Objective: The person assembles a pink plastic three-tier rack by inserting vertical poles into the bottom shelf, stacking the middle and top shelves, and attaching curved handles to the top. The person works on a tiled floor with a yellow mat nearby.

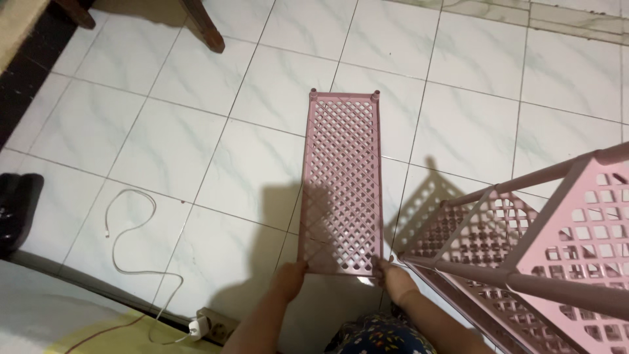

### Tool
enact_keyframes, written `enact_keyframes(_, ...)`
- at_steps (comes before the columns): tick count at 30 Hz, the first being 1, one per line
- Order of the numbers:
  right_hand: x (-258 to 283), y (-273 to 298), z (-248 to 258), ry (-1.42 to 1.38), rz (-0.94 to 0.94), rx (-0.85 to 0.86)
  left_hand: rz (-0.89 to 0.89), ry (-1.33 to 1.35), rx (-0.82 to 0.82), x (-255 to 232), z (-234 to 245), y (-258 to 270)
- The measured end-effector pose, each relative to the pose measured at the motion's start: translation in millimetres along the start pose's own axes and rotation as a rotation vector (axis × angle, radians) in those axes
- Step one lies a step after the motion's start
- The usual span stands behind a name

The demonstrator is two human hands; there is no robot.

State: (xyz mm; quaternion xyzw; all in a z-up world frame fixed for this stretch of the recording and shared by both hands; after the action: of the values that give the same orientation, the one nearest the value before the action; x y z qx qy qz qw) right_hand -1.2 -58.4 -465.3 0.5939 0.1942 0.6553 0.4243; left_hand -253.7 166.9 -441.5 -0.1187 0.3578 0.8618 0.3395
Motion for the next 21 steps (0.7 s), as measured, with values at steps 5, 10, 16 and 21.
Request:
enact_keyframes(5,84,30,29,0.600,0.514,-0.087,-0.180,0.055,-0.120,-21,94,-8)
enact_keyframes(10,196,96,47,0.437,0.530,-0.222,0.034,0.253,0.104,-65,229,-3)
enact_keyframes(16,291,200,24,0.888,0.612,-0.648,-0.307,0.083,-0.418,-173,378,55)
enact_keyframes(21,325,279,20,0.806,0.757,-0.903,-0.389,0.146,-0.460,-235,432,126)
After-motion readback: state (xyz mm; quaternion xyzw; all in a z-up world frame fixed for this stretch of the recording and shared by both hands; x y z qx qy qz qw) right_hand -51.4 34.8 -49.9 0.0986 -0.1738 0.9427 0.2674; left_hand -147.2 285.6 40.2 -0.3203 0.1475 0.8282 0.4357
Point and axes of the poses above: each hand's wrist, its own y-axis away from the middle knuckle, its own z-axis out of the back of the hand, x = y × z, the point moved 2 cm from there along -y, towards the middle knuckle, and after that the axes turned 2 degrees about z, right-handed, at the moved point
